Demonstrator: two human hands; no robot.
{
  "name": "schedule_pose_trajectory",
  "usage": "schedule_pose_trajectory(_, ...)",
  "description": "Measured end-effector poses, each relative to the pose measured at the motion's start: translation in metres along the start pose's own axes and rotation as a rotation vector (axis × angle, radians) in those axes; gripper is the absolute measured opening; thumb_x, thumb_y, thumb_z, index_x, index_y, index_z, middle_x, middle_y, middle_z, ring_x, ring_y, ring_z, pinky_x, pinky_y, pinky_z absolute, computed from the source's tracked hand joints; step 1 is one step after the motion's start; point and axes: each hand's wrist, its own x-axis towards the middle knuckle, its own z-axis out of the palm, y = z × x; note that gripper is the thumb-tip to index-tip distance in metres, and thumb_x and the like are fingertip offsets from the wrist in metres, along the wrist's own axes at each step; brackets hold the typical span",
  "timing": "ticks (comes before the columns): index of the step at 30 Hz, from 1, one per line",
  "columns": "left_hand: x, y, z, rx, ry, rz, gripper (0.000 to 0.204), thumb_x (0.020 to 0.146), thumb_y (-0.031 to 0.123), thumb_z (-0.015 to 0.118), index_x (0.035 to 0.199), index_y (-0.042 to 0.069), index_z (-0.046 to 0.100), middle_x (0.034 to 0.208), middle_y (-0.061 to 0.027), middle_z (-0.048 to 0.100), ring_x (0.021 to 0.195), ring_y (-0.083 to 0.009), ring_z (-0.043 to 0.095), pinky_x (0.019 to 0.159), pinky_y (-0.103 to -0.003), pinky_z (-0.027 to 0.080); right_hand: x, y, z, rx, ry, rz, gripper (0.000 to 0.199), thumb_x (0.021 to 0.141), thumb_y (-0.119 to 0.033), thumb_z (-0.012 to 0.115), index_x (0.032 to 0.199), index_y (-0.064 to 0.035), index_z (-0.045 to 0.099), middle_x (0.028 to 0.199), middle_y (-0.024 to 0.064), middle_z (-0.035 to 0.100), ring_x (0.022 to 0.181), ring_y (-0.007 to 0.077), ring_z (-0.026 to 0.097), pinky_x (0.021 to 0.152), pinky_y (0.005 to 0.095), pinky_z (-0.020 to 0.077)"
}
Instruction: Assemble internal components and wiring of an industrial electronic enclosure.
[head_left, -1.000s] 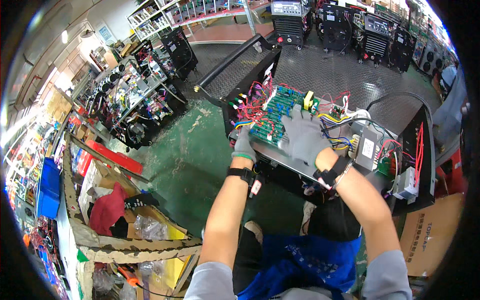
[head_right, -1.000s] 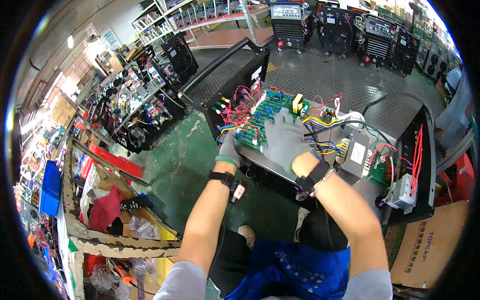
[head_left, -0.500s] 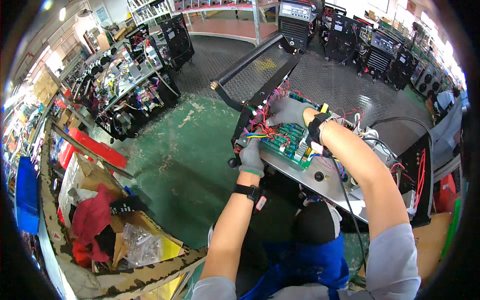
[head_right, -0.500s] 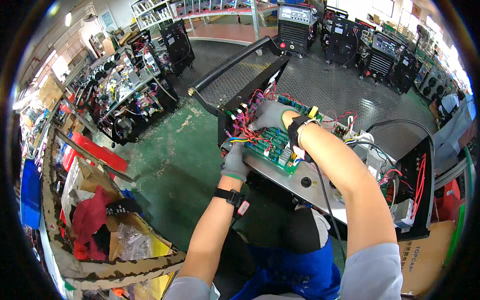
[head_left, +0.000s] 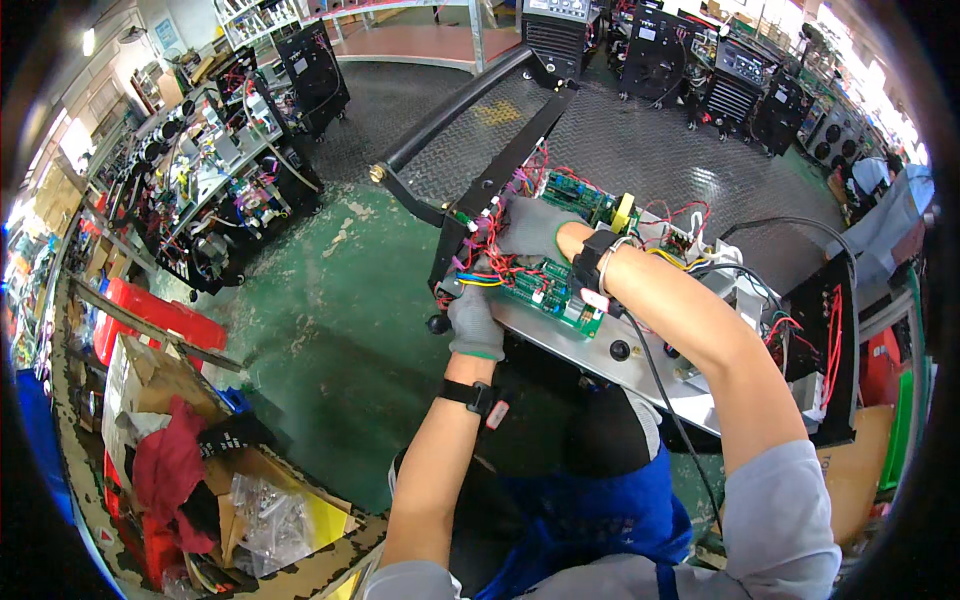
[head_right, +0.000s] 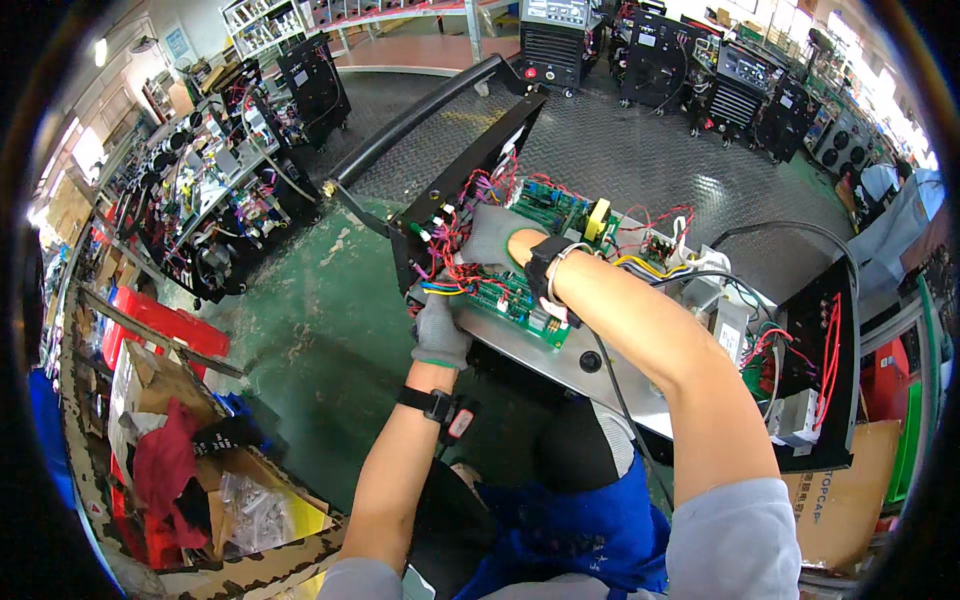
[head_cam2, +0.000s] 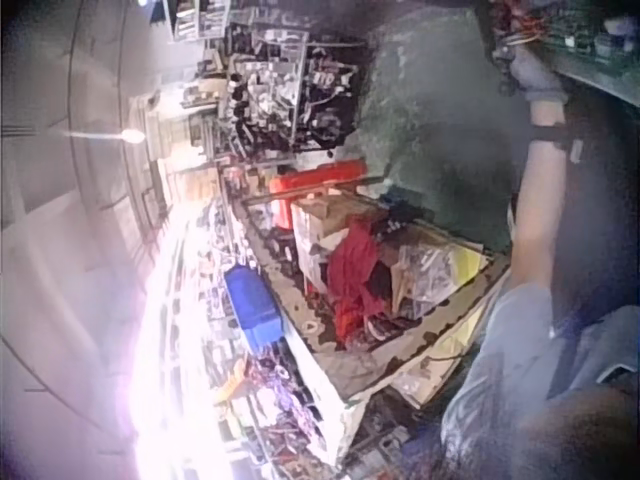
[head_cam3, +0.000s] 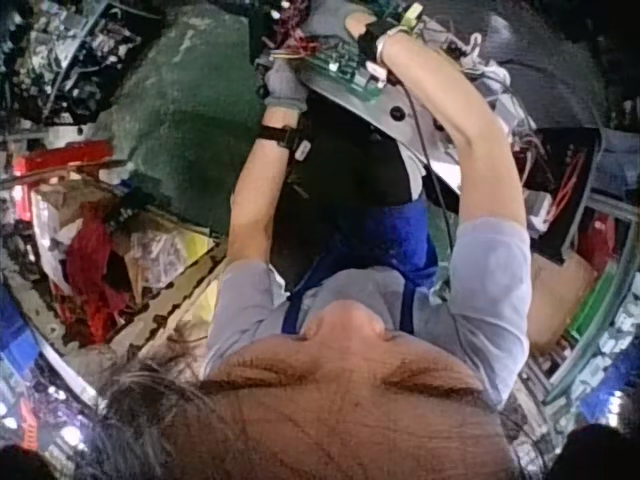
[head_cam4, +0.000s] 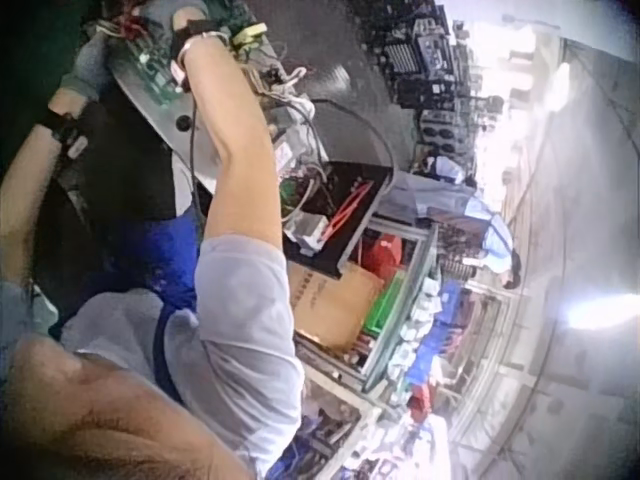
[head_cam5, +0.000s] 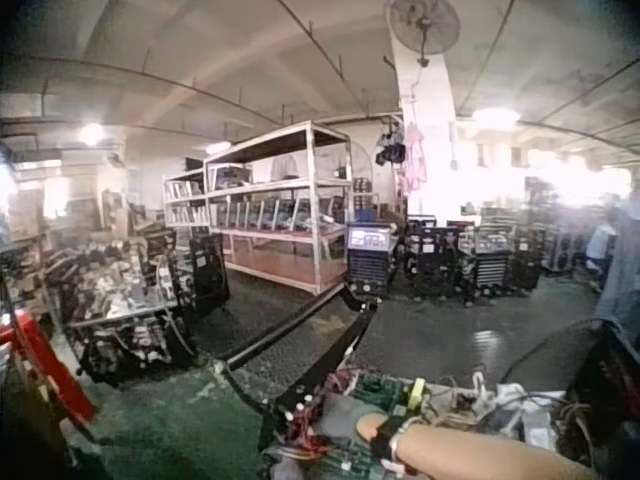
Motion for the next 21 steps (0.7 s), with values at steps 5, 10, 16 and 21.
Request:
schedule_pose_trajectory(5, -0.003, 0.017, -0.003, -0.362, -0.099, -0.119, 0.035, 0.091, 0.03, 0.054, 0.116, 0.007, 0.055, 0.109, -0.0083, 0.062, 0.097, -0.021, 0.06, 0.084, -0.037, 0.05, 0.002, 0.016, 0.005, 0.43, -0.181, -0.137, 0.048, 0.078, -0.028, 0.072, 0.112, 0.0015, 0.055, 0.093, 0.0119, 0.064, 0.072, 0.0183, 0.065, 0.063, 0.0296, 0.054)
schedule_pose_trajectory(10, -0.012, 0.017, 0.021, -0.518, -0.137, -0.125, 0.029, 0.09, 0.028, 0.052, 0.103, 0.006, 0.063, 0.099, -0.0066, 0.064, 0.091, -0.0179, 0.061, 0.082, -0.033, 0.049, 0.011, 0.052, -0.006, 0.166, -0.301, -0.317, 0.061, 0.077, -0.03, 0.067, 0.12, 0.0073, 0.045, 0.099, 0.015, 0.06, 0.086, 0.0181, 0.059, 0.074, 0.0306, 0.0493)
schedule_pose_trajectory(16, 0.005, -0.003, 0.01, -0.465, -0.003, -0.131, 0.027, 0.086, 0.028, 0.056, 0.096, 0.004, 0.066, 0.092, -0.0029, 0.062, 0.081, -0.0135, 0.059, 0.074, -0.03, 0.048, -0.004, 0.018, 0.005, -0.181, -0.098, -0.214, 0.062, 0.076, -0.035, 0.065, 0.115, 0.0093, 0.048, 0.102, 0.0255, 0.063, 0.095, 0.0348, 0.063, 0.082, 0.039, 0.0491)
schedule_pose_trajectory(21, 0.006, 0.002, 0.014, -0.537, -0.079, -0.158, 0.028, 0.091, 0.027, 0.052, 0.105, 0.005, 0.062, 0.102, -0.0063, 0.063, 0.09, -0.019, 0.061, 0.083, -0.034, 0.048, 0.008, 0.026, 0.009, -0.362, 0.093, -0.328, 0.041, 0.08, -0.035, 0.061, 0.091, 0.0042, 0.063, 0.092, 0.0244, 0.064, 0.086, 0.0381, 0.063, 0.077, 0.0422, 0.0503)
